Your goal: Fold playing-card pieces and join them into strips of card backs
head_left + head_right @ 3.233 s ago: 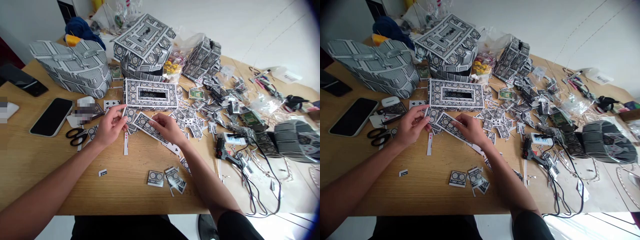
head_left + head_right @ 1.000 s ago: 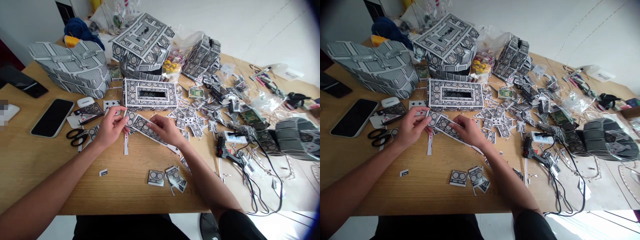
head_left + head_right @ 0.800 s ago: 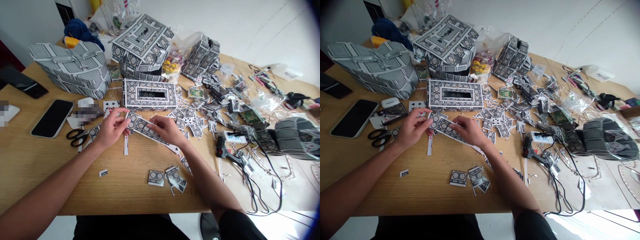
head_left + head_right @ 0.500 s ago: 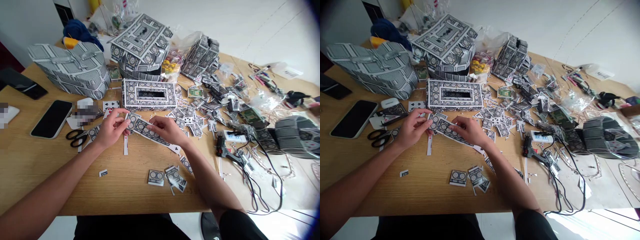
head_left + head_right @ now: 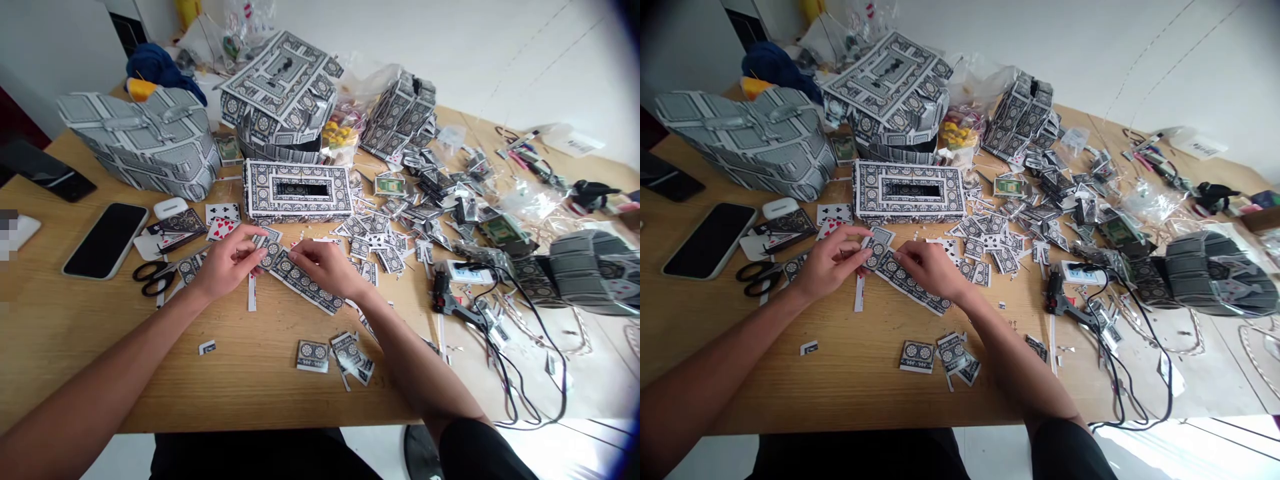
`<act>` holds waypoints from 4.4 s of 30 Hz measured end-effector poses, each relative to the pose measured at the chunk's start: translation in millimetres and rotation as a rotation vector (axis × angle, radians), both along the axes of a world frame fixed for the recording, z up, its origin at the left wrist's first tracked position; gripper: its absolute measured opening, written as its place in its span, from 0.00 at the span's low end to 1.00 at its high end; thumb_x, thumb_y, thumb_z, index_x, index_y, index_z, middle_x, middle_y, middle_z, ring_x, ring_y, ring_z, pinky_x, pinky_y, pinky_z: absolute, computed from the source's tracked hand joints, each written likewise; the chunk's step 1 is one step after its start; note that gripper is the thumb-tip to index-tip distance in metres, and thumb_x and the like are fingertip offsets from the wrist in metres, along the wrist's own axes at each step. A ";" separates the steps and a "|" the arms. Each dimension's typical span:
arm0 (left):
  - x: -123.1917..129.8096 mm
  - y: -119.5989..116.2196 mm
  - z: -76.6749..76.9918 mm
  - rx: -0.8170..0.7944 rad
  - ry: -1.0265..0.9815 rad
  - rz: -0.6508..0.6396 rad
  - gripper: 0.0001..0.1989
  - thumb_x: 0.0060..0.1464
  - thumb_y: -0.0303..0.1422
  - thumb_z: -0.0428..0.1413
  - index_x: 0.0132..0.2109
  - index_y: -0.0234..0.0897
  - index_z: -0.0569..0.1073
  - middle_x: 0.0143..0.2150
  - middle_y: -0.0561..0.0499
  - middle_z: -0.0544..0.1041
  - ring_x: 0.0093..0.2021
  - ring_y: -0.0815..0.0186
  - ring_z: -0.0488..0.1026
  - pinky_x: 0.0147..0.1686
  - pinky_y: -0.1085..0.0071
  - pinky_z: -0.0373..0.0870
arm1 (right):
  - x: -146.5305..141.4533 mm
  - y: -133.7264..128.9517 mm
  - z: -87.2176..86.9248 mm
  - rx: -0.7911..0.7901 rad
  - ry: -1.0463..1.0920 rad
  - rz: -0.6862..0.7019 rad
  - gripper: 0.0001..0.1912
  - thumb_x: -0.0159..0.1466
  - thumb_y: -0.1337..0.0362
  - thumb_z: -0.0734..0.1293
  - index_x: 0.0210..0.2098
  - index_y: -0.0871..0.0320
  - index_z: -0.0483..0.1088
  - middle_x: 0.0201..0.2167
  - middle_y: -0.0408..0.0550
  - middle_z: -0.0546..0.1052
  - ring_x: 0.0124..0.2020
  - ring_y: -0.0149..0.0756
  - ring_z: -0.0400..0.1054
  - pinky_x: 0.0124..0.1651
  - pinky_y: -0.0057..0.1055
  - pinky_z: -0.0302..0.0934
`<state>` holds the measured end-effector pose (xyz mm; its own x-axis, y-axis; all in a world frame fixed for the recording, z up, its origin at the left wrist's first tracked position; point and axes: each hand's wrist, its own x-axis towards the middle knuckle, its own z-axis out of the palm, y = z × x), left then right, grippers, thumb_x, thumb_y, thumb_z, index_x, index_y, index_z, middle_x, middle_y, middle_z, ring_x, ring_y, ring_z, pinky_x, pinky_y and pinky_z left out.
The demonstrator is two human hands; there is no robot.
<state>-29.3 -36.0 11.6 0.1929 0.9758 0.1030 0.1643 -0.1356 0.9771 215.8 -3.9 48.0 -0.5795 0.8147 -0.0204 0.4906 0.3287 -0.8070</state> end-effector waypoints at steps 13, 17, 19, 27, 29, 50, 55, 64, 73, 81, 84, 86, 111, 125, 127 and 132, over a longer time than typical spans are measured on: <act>0.4 -1.4 2.8 0.004 -0.013 -0.007 0.17 0.65 0.39 0.63 0.57 0.38 0.73 0.31 0.55 0.80 0.25 0.68 0.80 0.27 0.76 0.79 | 2.0 -2.7 6.2 0.025 -0.021 0.006 0.15 0.74 0.56 0.64 0.37 0.58 0.76 0.28 0.43 0.75 0.29 0.30 0.62 0.37 0.33 0.55; 0.1 -1.6 4.3 -0.012 -0.014 -0.025 0.18 0.65 0.40 0.63 0.58 0.39 0.73 0.29 0.56 0.79 0.25 0.67 0.81 0.28 0.74 0.80 | -2.0 -5.4 4.5 0.018 -0.002 -0.042 0.14 0.74 0.56 0.64 0.37 0.57 0.76 0.29 0.43 0.76 0.29 0.31 0.62 0.37 0.32 0.55; 0.4 -1.4 4.3 -0.019 -0.015 -0.020 0.19 0.65 0.41 0.63 0.58 0.39 0.73 0.29 0.57 0.78 0.25 0.67 0.81 0.28 0.75 0.80 | -4.5 -6.9 2.7 0.027 0.009 -0.073 0.15 0.74 0.56 0.65 0.35 0.57 0.75 0.27 0.42 0.75 0.28 0.30 0.61 0.36 0.32 0.54; 1.8 -2.6 5.8 -0.024 0.011 -0.008 0.20 0.64 0.41 0.63 0.58 0.39 0.73 0.26 0.58 0.75 0.25 0.68 0.78 0.29 0.74 0.81 | -12.6 -12.3 -8.0 0.011 0.071 -0.169 0.17 0.73 0.54 0.65 0.32 0.57 0.73 0.26 0.41 0.73 0.28 0.31 0.60 0.36 0.32 0.54; 1.6 -3.0 6.3 -0.021 0.016 -0.014 0.19 0.64 0.41 0.63 0.58 0.39 0.73 0.26 0.59 0.74 0.25 0.68 0.77 0.30 0.73 0.82 | -12.4 -11.9 -8.6 -0.008 0.070 -0.171 0.17 0.73 0.53 0.66 0.32 0.58 0.73 0.26 0.42 0.73 0.29 0.31 0.60 0.36 0.32 0.54; -0.6 -1.2 3.1 0.048 0.058 0.006 0.17 0.66 0.39 0.62 0.58 0.40 0.73 0.28 0.58 0.75 0.24 0.70 0.76 0.26 0.76 0.76 | -4.1 -2.7 -9.8 -0.232 0.099 -0.040 0.24 0.67 0.46 0.72 0.26 0.56 0.63 0.24 0.35 0.55 0.28 0.29 0.48 0.32 0.33 0.43; -0.2 -1.7 5.4 0.021 0.042 -0.007 0.17 0.66 0.39 0.62 0.58 0.40 0.73 0.27 0.58 0.73 0.24 0.70 0.76 0.26 0.76 0.75 | -4.7 -3.1 -11.8 -0.226 0.122 -0.032 0.25 0.66 0.45 0.72 0.26 0.56 0.63 0.24 0.35 0.54 0.28 0.29 0.47 0.33 0.33 0.43; -6.1 3.6 10.6 -0.050 -0.027 -0.038 0.19 0.66 0.43 0.60 0.59 0.41 0.75 0.29 0.54 0.78 0.29 0.64 0.79 0.29 0.70 0.79 | -0.9 -1.1 -1.7 -0.254 0.112 0.008 0.26 0.67 0.44 0.71 0.25 0.55 0.61 0.24 0.36 0.55 0.27 0.29 0.48 0.31 0.33 0.43; -19.9 13.5 15.4 -0.156 -0.036 -0.196 0.18 0.63 0.44 0.63 0.54 0.39 0.82 0.38 0.46 0.86 0.34 0.61 0.83 0.35 0.66 0.83 | 7.5 5.8 -7.6 -0.336 0.128 0.096 0.26 0.67 0.43 0.72 0.27 0.55 0.63 0.24 0.35 0.54 0.27 0.29 0.47 0.30 0.34 0.42; -25.3 13.8 14.3 -0.268 -0.146 -0.362 0.16 0.64 0.38 0.62 0.56 0.41 0.81 0.40 0.44 0.87 0.35 0.61 0.85 0.38 0.64 0.85 | 13.7 9.8 -4.6 -0.405 0.135 0.149 0.24 0.65 0.44 0.74 0.29 0.56 0.68 0.25 0.36 0.59 0.27 0.29 0.49 0.29 0.33 0.44; -25.2 14.3 14.6 -0.266 -0.109 -0.386 0.16 0.63 0.36 0.62 0.57 0.40 0.80 0.38 0.45 0.86 0.35 0.61 0.85 0.38 0.64 0.84 | 13.3 9.3 -3.7 -0.410 0.102 0.147 0.22 0.64 0.45 0.74 0.29 0.57 0.70 0.23 0.35 0.59 0.26 0.28 0.50 0.28 0.33 0.43; -24.4 13.9 14.7 -0.277 -0.085 -0.390 0.16 0.61 0.34 0.63 0.55 0.40 0.80 0.40 0.45 0.87 0.37 0.61 0.85 0.39 0.65 0.83 | 11.8 7.9 -3.3 -0.408 0.077 0.153 0.21 0.65 0.47 0.74 0.30 0.57 0.71 0.23 0.35 0.59 0.26 0.28 0.51 0.28 0.32 0.43; -13.9 7.5 3.7 -0.452 -0.082 -0.512 0.14 0.62 0.41 0.65 0.41 0.33 0.77 0.35 0.46 0.83 0.33 0.62 0.82 0.34 0.68 0.81 | 3.8 -4.2 8.3 -0.242 -0.099 0.135 0.10 0.65 0.58 0.71 0.32 0.58 0.73 0.24 0.39 0.70 0.28 0.30 0.58 0.33 0.32 0.47; -14.9 7.0 0.3 -0.389 -0.146 -0.412 0.22 0.66 0.37 0.61 0.63 0.38 0.68 0.40 0.46 0.84 0.34 0.61 0.84 0.35 0.65 0.83 | 10.0 2.6 -3.3 -0.363 -0.056 0.099 0.17 0.63 0.51 0.75 0.31 0.57 0.73 0.23 0.37 0.63 0.27 0.29 0.52 0.30 0.33 0.43; -17.0 9.1 2.8 -0.346 -0.140 -0.390 0.21 0.69 0.38 0.58 0.64 0.40 0.69 0.41 0.47 0.84 0.35 0.61 0.84 0.36 0.64 0.83 | 13.3 6.4 -4.5 -0.378 -0.042 0.125 0.20 0.64 0.50 0.74 0.27 0.57 0.69 0.22 0.36 0.58 0.26 0.28 0.48 0.29 0.33 0.41; -18.5 9.1 9.7 -0.308 -0.146 -0.394 0.24 0.66 0.38 0.60 0.66 0.41 0.70 0.47 0.45 0.83 0.40 0.61 0.83 0.41 0.64 0.82 | 15.8 11.7 -7.7 -0.352 0.026 0.125 0.24 0.66 0.50 0.73 0.23 0.56 0.61 0.22 0.35 0.53 0.26 0.27 0.45 0.28 0.34 0.39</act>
<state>-47.8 -26.9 21.3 0.5569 0.8212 -0.1244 0.0177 0.1379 0.9903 231.6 7.9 40.3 -0.6777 0.6835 -0.2711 0.4427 0.0848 -0.8927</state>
